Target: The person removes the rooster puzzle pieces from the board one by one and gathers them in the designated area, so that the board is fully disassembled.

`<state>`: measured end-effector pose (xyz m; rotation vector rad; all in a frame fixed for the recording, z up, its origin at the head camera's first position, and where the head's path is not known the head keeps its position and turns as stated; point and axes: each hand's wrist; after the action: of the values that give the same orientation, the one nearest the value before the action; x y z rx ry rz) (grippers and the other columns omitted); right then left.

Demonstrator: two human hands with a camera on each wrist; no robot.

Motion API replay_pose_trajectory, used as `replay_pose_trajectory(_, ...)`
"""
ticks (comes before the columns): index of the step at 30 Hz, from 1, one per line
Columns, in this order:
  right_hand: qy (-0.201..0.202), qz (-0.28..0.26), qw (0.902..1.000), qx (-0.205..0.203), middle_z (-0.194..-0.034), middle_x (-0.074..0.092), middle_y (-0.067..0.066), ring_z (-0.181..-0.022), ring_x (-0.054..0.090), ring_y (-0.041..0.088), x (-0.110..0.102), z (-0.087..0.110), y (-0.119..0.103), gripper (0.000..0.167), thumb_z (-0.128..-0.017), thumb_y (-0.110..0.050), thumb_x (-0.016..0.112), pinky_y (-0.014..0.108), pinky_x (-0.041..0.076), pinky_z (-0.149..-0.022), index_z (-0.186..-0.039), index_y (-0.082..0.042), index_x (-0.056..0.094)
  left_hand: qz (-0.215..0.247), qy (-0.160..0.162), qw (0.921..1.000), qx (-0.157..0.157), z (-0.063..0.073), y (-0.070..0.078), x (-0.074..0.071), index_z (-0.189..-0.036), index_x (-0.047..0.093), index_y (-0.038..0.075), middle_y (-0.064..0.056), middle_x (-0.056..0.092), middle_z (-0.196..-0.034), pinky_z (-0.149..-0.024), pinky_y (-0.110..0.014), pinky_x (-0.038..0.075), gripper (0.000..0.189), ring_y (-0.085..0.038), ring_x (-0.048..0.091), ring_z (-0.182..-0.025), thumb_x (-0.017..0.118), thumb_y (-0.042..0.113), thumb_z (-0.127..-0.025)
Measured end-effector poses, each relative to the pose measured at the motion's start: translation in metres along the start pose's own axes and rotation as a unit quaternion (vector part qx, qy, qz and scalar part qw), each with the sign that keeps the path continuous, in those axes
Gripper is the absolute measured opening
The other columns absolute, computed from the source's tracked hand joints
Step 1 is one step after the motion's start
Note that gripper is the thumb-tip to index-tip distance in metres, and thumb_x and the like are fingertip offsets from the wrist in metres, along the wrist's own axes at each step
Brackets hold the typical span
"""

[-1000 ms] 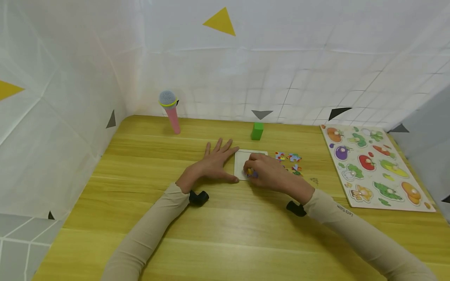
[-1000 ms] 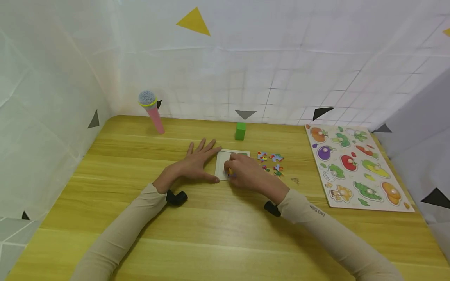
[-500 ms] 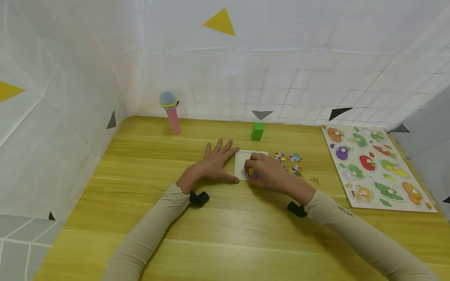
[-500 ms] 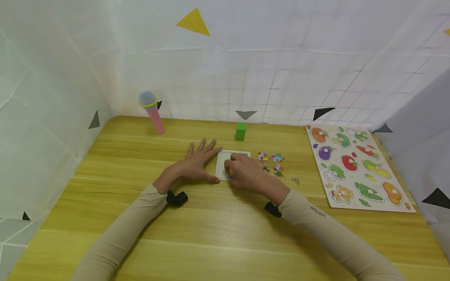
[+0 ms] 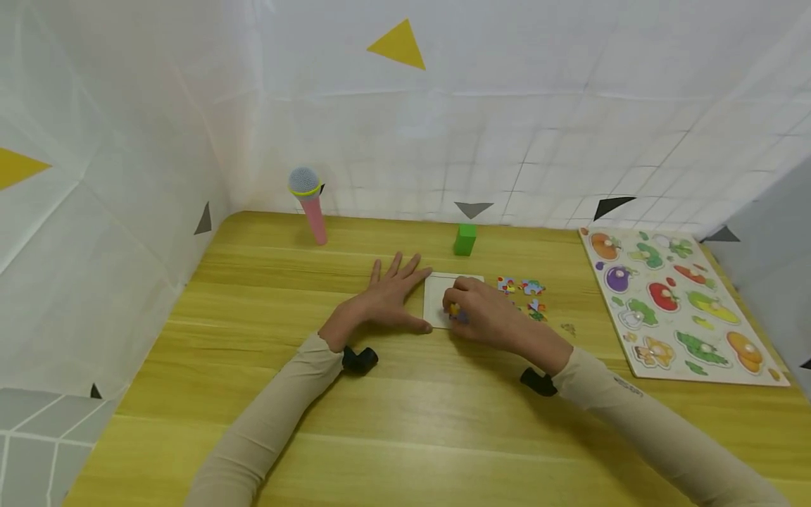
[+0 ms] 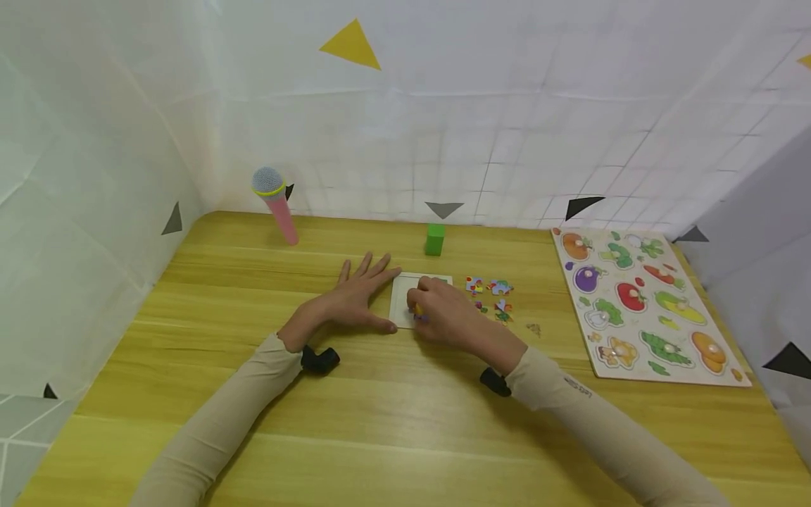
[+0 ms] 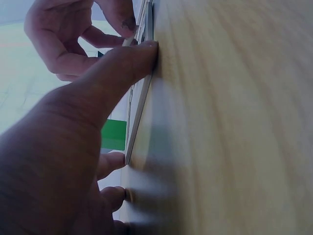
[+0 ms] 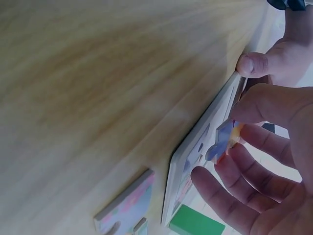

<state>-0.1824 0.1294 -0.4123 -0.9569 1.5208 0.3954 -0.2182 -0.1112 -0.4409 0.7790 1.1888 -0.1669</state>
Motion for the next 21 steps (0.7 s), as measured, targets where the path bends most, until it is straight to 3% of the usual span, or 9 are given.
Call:
replay_pose_trajectory(7, 0.009, -0.009, 0.9999, -0.003, -0.087, 0.056, 0.002, -0.075, 0.052, 0.016, -0.004, 0.008, 0.004, 0.021, -0.075, -0.006, 0.082, 0.033, 0.047, -0.068, -0.089, -0.009, 0.067, 0.0, 0.0, 1.0, -0.001, -0.001, 0.0, 0.001, -0.162, 0.016, 0.022, -0.007, -0.005, -0.168, -0.112, -0.063, -0.015, 0.11, -0.035, -0.015, -0.15, 0.07, 0.07, -0.079)
replay_pose_trajectory(15, 0.021, 0.004, 0.9995, 0.021, -0.088, 0.058, 0.003, -0.073, 0.053, 0.016, -0.014, 0.022, 0.012, 0.02, -0.075, -0.007, 0.084, 0.032, 0.047, -0.062, -0.087, -0.009, 0.069, -0.006, -0.001, 1.0, -0.007, -0.002, 0.001, 0.001, -0.162, 0.015, 0.024, -0.006, -0.005, -0.168, -0.112, -0.062, -0.015, 0.11, -0.034, -0.016, -0.15, 0.071, 0.069, -0.079)
replay_pose_trajectory(21, 0.012, 0.015, 0.999, 0.039, -0.087, 0.057, 0.002, -0.076, 0.051, 0.016, -0.02, 0.035, 0.018, 0.019, -0.075, -0.008, 0.084, 0.034, 0.047, -0.067, -0.088, -0.01, 0.07, -0.009, -0.003, 0.9999, -0.011, -0.001, 0.002, 0.001, -0.163, 0.015, 0.024, -0.005, -0.006, -0.168, -0.112, -0.062, -0.014, 0.11, -0.033, -0.017, -0.15, 0.072, 0.067, -0.079)
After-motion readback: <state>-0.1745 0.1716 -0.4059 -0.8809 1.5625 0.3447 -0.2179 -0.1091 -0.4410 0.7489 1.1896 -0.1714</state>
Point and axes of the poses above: each hand's wrist, its own z-axis away from the middle knuckle, its own x-axis out of the palm, y = z × x
